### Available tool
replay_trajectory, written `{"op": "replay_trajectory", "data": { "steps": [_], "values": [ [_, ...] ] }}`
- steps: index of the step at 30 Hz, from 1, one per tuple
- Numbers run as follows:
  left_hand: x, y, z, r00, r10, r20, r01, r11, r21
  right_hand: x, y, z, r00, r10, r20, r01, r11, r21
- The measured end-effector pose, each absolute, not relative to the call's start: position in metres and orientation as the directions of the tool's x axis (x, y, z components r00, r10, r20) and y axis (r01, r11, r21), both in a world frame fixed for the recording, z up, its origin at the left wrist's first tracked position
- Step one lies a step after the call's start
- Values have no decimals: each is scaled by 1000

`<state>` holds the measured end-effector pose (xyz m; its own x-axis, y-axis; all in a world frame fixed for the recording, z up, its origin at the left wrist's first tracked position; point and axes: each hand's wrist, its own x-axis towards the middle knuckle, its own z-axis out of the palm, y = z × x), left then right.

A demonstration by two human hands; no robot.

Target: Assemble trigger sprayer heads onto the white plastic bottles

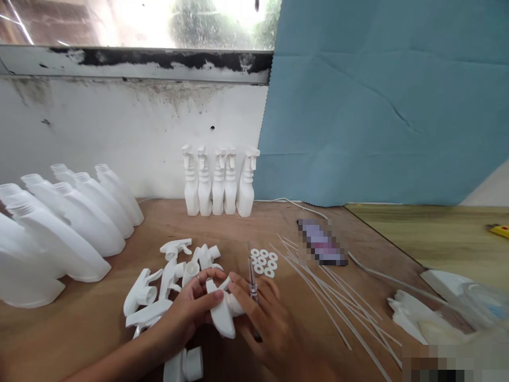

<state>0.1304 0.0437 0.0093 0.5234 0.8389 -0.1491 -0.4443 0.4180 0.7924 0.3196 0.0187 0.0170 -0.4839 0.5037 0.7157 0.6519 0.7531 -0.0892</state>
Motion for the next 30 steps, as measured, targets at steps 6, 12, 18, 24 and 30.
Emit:
{"op": "replay_trajectory", "data": {
  "steps": [6, 12, 18, 24, 30],
  "values": [
    [126, 42, 13, 450, 879, -159, -596, 428, 680, 328, 13, 25, -336, 597, 729, 665, 698, -265],
    [124, 44, 16, 471, 874, -119, -611, 421, 671, 333, 4, 32, -175, 747, 641, 438, 642, -629],
    [124, 43, 25, 414, 893, -176, -507, 387, 770, 320, -4, 36, -142, 790, 597, 69, 609, -790],
    [125, 42, 21, 420, 894, -160, -508, 377, 774, 308, -10, 45, -269, 701, 660, 283, 713, -642],
    [125, 41, 19, 405, 896, -181, -465, 372, 803, 305, -10, 43, -439, 490, 753, 421, 853, -310]
  ]
}}
